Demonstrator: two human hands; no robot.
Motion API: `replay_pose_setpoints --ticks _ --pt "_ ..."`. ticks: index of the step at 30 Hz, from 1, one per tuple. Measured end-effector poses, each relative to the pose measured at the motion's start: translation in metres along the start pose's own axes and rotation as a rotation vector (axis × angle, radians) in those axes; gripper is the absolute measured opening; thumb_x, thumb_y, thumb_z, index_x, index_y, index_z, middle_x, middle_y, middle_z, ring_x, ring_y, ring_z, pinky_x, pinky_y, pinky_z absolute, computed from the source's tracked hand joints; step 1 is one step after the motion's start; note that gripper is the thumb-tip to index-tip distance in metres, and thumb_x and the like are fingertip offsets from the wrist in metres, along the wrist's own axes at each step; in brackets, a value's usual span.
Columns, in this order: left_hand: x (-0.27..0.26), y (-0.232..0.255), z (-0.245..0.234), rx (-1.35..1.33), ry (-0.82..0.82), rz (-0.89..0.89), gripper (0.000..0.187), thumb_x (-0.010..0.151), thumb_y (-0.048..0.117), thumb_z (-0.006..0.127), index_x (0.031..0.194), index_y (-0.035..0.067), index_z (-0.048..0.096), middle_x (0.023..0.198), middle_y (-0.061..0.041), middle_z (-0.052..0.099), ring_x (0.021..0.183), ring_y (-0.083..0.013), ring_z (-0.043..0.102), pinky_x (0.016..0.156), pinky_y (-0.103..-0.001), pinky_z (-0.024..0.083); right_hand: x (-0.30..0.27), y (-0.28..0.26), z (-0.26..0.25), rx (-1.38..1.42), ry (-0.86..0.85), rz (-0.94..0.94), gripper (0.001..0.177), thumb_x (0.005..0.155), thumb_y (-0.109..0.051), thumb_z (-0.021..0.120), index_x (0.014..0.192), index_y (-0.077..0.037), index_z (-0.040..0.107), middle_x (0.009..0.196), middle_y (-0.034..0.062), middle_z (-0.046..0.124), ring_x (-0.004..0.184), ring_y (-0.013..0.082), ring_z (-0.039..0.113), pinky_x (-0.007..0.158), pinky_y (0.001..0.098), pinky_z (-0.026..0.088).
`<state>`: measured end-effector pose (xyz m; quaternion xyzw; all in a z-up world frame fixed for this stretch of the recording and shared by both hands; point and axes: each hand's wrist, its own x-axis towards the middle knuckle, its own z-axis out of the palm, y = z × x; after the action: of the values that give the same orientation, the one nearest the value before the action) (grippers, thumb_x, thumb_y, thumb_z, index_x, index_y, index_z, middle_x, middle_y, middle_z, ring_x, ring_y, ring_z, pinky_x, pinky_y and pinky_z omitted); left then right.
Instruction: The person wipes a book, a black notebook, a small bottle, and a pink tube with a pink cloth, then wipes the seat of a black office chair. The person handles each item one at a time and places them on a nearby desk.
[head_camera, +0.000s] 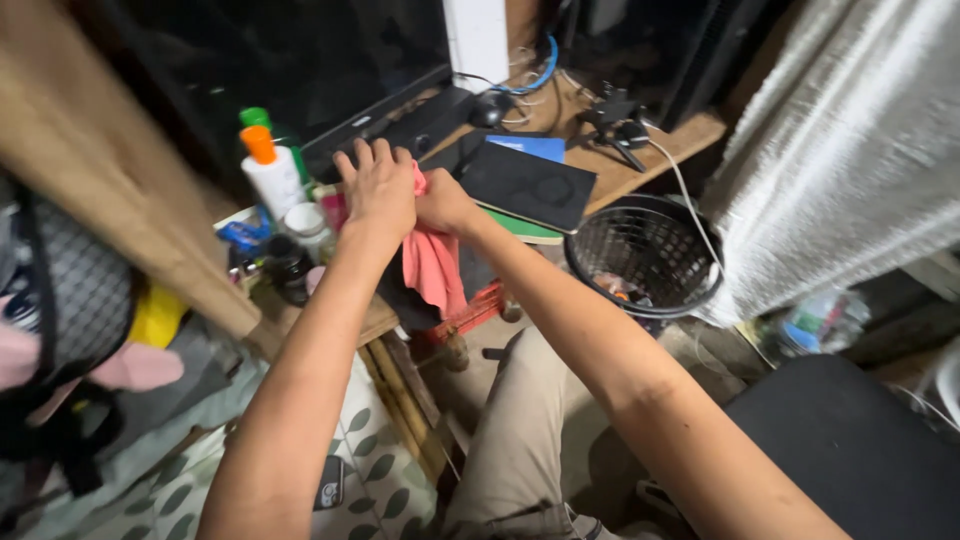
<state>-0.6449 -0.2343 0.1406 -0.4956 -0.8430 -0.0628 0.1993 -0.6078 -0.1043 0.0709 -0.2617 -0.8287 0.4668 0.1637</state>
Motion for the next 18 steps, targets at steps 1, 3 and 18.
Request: replay_pose_setpoints --ticks 1,3,18 --pt "0.004 0.009 -0.002 -0.010 -0.001 0.019 0.054 0.088 0.011 0.067 0.138 -0.005 0.055 0.131 -0.030 0.055 0.136 -0.0520 0.039 0.106 -0.070 0.022 -0.001 0.004 -0.009 -0.001 0.016 0.013 0.017 0.072 -0.022 0.068 0.084 -0.014 0.078 0.078 0.0154 0.073 0.086 0.0350 0.073 0.072 0.0448 0.057" --pt "0.015 0.030 -0.007 -0.056 -0.046 0.068 0.058 0.089 0.006 0.065 0.143 -0.007 0.048 0.137 -0.031 0.050 0.140 -0.0522 0.033 0.108 -0.071 0.021 -0.003 0.013 -0.030 0.033 0.058 0.047 0.016 0.072 -0.021 0.069 0.083 -0.013 0.077 0.075 0.0150 0.072 0.082 0.0332 0.072 0.068 0.0431 0.056" --pt "0.100 0.276 0.029 -0.734 -0.624 0.412 0.079 0.073 0.007 0.063 0.149 0.017 0.043 0.148 -0.023 0.041 0.141 -0.0475 0.044 0.113 -0.061 0.040 -0.117 0.167 -0.249 0.241 0.656 0.414 0.011 0.072 -0.016 0.071 0.078 -0.008 0.076 0.064 0.0134 0.066 0.063 0.0244 0.068 0.051 0.0348 0.053"
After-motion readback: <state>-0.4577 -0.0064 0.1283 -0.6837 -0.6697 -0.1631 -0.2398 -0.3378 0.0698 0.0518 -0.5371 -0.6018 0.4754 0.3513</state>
